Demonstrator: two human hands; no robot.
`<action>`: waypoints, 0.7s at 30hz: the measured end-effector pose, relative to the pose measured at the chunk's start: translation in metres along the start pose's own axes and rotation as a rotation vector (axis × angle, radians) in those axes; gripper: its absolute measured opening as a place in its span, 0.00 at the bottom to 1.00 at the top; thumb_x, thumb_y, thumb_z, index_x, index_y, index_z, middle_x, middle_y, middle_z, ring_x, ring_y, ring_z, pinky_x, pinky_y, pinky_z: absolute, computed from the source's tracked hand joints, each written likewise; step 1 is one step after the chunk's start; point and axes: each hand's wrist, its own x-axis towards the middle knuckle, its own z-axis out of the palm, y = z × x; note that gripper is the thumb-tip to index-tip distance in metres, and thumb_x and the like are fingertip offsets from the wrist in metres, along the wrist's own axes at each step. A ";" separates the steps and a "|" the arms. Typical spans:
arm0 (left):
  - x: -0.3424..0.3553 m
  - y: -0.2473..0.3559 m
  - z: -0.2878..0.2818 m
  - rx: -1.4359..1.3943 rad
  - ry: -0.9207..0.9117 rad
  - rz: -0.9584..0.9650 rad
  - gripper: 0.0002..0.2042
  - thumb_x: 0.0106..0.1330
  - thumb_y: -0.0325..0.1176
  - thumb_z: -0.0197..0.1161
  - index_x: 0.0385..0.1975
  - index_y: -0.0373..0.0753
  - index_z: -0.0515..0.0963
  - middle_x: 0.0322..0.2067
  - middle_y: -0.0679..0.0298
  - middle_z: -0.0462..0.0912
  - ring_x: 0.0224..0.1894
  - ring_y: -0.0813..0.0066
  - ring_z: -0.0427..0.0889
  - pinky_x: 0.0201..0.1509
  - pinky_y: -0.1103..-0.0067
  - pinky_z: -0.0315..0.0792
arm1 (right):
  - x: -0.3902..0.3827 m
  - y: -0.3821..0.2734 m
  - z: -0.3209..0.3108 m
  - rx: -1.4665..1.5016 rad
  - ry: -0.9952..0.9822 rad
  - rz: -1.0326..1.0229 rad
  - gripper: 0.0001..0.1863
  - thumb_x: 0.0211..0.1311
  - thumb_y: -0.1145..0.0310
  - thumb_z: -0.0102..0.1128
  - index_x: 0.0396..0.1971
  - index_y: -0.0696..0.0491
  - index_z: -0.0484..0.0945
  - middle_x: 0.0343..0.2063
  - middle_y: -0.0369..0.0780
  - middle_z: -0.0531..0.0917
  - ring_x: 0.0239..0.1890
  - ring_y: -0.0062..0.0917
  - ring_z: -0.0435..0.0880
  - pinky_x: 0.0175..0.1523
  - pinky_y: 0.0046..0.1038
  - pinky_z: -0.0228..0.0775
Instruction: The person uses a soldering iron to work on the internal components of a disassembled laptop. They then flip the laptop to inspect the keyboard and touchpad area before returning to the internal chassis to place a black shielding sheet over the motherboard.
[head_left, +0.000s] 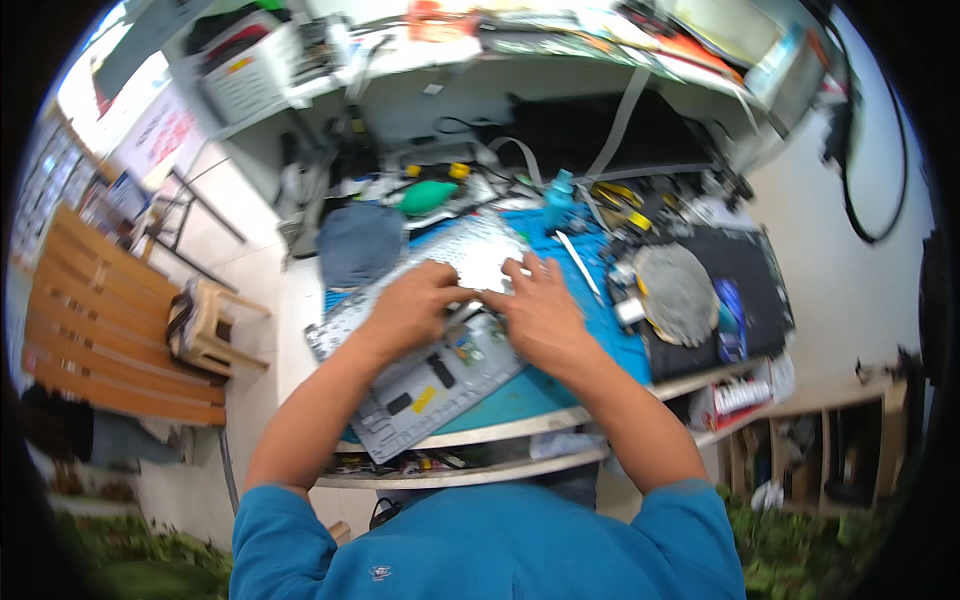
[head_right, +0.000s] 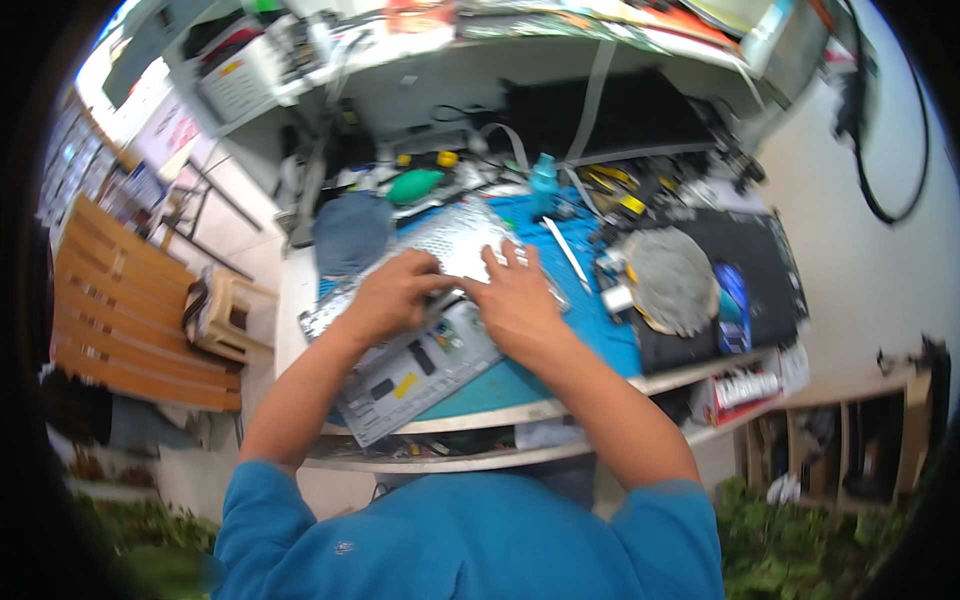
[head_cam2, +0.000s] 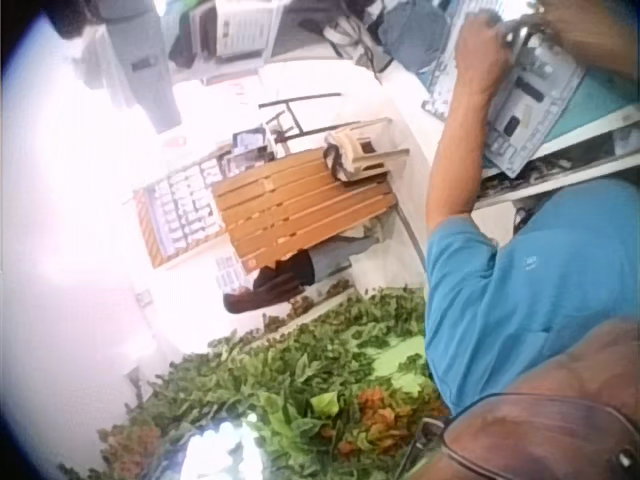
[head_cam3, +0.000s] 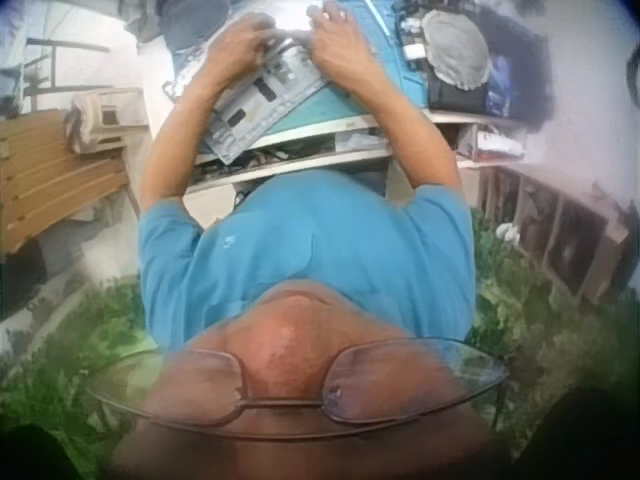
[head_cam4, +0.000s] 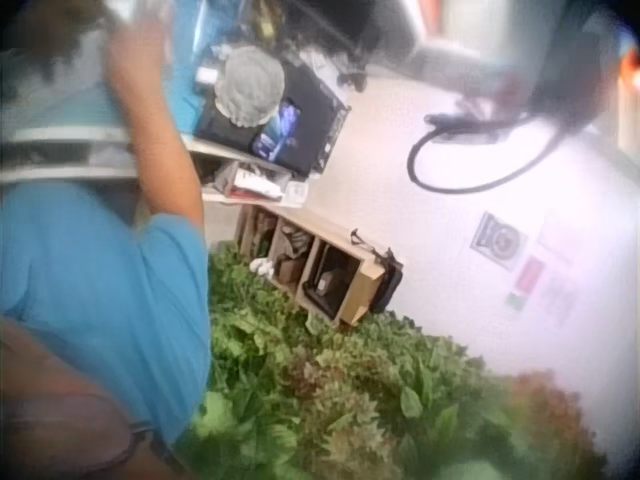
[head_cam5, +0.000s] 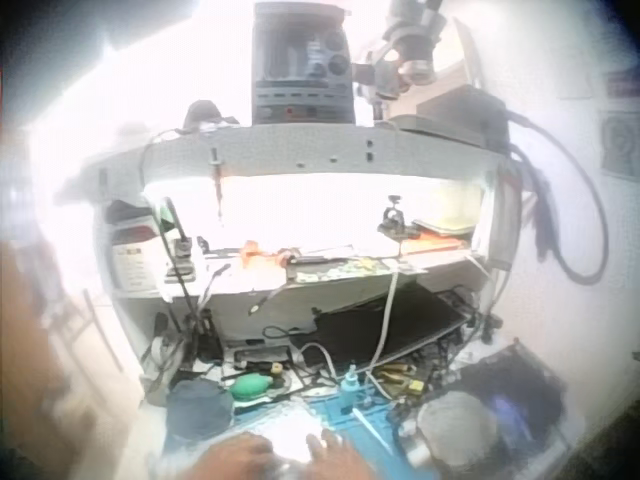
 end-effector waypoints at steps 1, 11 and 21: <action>-0.003 -0.002 0.000 -0.017 -0.001 -0.018 0.19 0.59 0.21 0.67 0.49 0.46 0.94 0.44 0.62 0.87 0.51 0.57 0.85 0.57 0.65 0.81 | 0.001 -0.006 -0.002 0.039 -0.029 0.004 0.27 0.71 0.69 0.59 0.69 0.39 0.86 0.69 0.50 0.80 0.78 0.51 0.71 0.81 0.57 0.57; 0.076 0.027 -0.053 -0.171 0.055 0.035 0.11 0.68 0.22 0.71 0.48 0.41 0.92 0.44 0.58 0.88 0.45 0.56 0.90 0.49 0.68 0.82 | -0.001 -0.044 0.006 -0.067 -0.008 0.183 0.15 0.74 0.62 0.58 0.48 0.51 0.91 0.51 0.41 0.82 0.62 0.36 0.74 0.67 0.41 0.61; 0.185 0.105 0.007 -0.151 -0.586 0.342 0.09 0.66 0.35 0.77 0.42 0.40 0.94 0.40 0.60 0.93 0.44 0.56 0.91 0.52 0.63 0.83 | 0.004 -0.043 0.003 0.095 -0.226 0.272 0.21 0.75 0.65 0.61 0.64 0.51 0.86 0.62 0.51 0.85 0.70 0.42 0.82 0.73 0.45 0.70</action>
